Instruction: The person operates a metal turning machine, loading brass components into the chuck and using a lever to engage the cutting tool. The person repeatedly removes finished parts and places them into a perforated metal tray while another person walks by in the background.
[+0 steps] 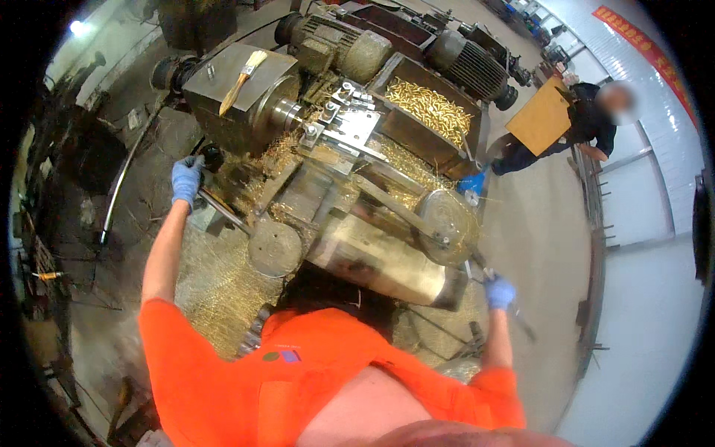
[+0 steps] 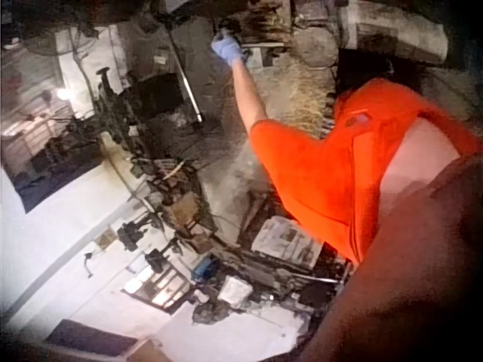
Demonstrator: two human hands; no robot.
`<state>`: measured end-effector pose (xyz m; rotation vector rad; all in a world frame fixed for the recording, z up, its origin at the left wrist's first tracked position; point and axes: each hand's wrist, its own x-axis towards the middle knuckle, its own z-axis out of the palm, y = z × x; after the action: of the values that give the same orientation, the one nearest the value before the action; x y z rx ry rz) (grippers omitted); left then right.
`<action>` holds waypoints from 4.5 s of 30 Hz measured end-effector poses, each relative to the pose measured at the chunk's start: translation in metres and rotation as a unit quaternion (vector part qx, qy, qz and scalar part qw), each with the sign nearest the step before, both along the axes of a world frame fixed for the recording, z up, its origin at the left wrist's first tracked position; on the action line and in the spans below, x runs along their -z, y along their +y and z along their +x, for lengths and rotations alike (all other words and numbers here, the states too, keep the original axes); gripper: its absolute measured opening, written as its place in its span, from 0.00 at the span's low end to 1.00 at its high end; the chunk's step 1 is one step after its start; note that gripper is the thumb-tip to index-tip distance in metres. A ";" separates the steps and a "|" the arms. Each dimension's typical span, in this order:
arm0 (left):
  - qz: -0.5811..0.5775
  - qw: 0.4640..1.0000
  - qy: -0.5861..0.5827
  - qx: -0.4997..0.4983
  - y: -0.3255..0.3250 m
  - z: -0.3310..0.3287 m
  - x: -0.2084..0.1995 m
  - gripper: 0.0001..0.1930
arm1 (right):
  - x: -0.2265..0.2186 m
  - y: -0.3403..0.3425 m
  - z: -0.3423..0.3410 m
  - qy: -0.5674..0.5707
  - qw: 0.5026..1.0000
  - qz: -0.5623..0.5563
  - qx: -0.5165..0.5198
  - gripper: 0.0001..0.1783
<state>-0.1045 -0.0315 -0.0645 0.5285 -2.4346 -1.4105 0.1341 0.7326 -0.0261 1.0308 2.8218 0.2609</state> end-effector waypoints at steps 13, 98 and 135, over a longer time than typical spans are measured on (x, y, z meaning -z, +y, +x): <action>-0.494 0.801 -0.242 0.236 -0.046 0.045 0.044 0.16 | 0.004 -0.054 0.002 0.079 0.995 -0.038 -0.041 0.30; -0.446 0.872 -0.079 0.184 0.048 0.000 -0.051 0.08 | -0.129 -0.256 -0.276 0.177 0.807 -0.284 -0.486 0.21; -0.411 0.896 -0.063 0.158 0.050 0.003 -0.051 0.14 | -0.207 -0.163 -0.119 0.433 0.781 -0.038 -0.448 0.17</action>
<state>-0.1011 0.0181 -0.0131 0.0131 -2.9870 -0.3040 0.0151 0.5697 0.1811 -0.4968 3.8738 -0.3712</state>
